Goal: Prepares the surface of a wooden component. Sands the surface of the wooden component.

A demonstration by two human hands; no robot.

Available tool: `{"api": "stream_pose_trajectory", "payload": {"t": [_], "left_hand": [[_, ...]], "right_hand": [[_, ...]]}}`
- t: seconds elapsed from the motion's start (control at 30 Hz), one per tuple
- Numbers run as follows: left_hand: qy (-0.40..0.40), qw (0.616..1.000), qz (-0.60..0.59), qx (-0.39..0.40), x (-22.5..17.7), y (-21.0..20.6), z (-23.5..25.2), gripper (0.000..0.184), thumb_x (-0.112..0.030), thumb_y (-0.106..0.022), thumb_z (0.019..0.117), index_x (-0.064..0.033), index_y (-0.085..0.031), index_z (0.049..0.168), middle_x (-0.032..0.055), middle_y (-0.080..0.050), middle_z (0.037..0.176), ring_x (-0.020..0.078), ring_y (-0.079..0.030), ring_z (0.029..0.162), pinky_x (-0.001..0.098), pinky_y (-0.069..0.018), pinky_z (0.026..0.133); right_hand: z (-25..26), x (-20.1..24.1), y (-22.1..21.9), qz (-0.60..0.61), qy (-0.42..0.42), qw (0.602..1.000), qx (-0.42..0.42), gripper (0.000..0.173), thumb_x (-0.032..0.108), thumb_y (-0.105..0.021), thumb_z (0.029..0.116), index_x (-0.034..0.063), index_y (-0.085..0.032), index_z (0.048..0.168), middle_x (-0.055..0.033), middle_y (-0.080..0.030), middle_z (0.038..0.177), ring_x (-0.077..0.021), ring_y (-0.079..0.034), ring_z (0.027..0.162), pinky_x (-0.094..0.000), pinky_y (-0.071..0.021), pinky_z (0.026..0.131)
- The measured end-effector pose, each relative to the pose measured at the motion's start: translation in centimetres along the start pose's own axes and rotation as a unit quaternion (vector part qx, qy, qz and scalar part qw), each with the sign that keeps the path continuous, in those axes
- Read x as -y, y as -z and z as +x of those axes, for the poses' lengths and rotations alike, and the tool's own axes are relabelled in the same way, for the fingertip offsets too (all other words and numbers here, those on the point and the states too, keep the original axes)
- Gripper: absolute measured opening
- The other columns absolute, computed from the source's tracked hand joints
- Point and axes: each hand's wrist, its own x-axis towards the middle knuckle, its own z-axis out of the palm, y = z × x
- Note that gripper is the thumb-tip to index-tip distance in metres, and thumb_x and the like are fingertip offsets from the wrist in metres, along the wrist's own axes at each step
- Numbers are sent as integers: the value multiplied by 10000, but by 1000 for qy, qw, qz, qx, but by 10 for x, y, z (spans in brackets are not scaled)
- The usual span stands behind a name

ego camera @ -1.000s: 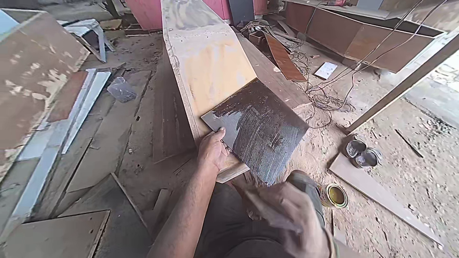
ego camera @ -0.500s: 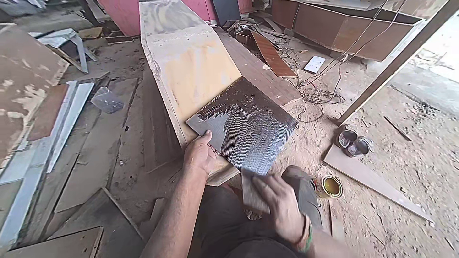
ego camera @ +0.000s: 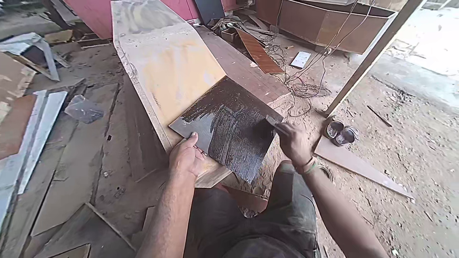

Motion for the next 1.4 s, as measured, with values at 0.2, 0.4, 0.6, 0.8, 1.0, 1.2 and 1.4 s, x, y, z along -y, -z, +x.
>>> {"api": "stream_pose_trajectory", "payload": {"t": [0.2, 0.4, 0.6, 0.8, 1.0, 1.2, 1.4], "left_hand": [[18, 1000, -2, -11, -2, -2, -1, 239, -153, -531, 1060, -48, -525, 1274, 108, -634, 1116, 172, -666, 965, 385, -585, 804], [4, 1000, 2, -3, 1, 0, 1, 218, -158, -514, 1068, -38, -536, 1249, 111, -642, 1090, 168, -671, 944, 376, -587, 794], [13, 1000, -3, -6, 1, -1, -2, 238, -149, -528, 1062, -32, -523, 1270, 119, -627, 1117, 175, -660, 962, 375, -577, 808], [27, 999, -19, -15, -1, -2, -2, 235, -158, -531, 1062, -27, -538, 1257, 138, -642, 1128, 202, -666, 977, 403, -578, 805], [33, 996, -84, -9, 5, -2, -13, 262, -152, -493, 1078, -28, -508, 1308, 147, -627, 1181, 212, -654, 1048, 421, -570, 871], [47, 988, -147, -22, 15, -6, -30, 285, -170, -427, 1103, -42, -476, 1353, 160, -585, 1269, 234, -616, 1142, 438, -544, 938], [53, 976, -212, -7, 20, -3, -34, 279, -233, -424, 1109, -77, -488, 1330, 137, -597, 1280, 254, -611, 1183, 489, -530, 980]], "right_hand": [[-125, 66, -2, 49, 170, 984, 22, 300, 218, -556, 924, 86, -752, 1110, -89, -755, 1067, -247, -716, 917, -386, -600, 751], [-118, 72, 45, 171, 161, 971, 46, 324, 276, -515, 992, 95, -752, 1118, -74, -759, 1070, -199, -717, 993, -370, -607, 844], [-32, 4, 21, -20, -2, 1000, -10, 283, 222, -538, 1016, 94, -782, 1080, -107, -768, 1051, -320, -734, 958, -530, -584, 785], [-142, 81, 21, 131, 190, 969, 90, 274, 217, -554, 939, 106, -764, 1074, -63, -766, 1053, -212, -723, 956, -366, -600, 805], [-12, 75, 27, 69, 162, 984, 15, 303, 225, -515, 997, 103, -767, 1113, -93, -758, 1005, -258, -727, 912, -458, -594, 744], [142, 75, -47, -62, 87, 986, 127, 315, 266, -512, 1036, 53, -742, 1071, -204, -727, 1040, -414, -696, 1020, -629, -530, 839], [65, 93, -60, 14, 229, 967, 107, 310, 100, -525, 939, 68, -763, 1136, -165, -743, 1073, -368, -699, 1032, -539, -565, 844]]}}
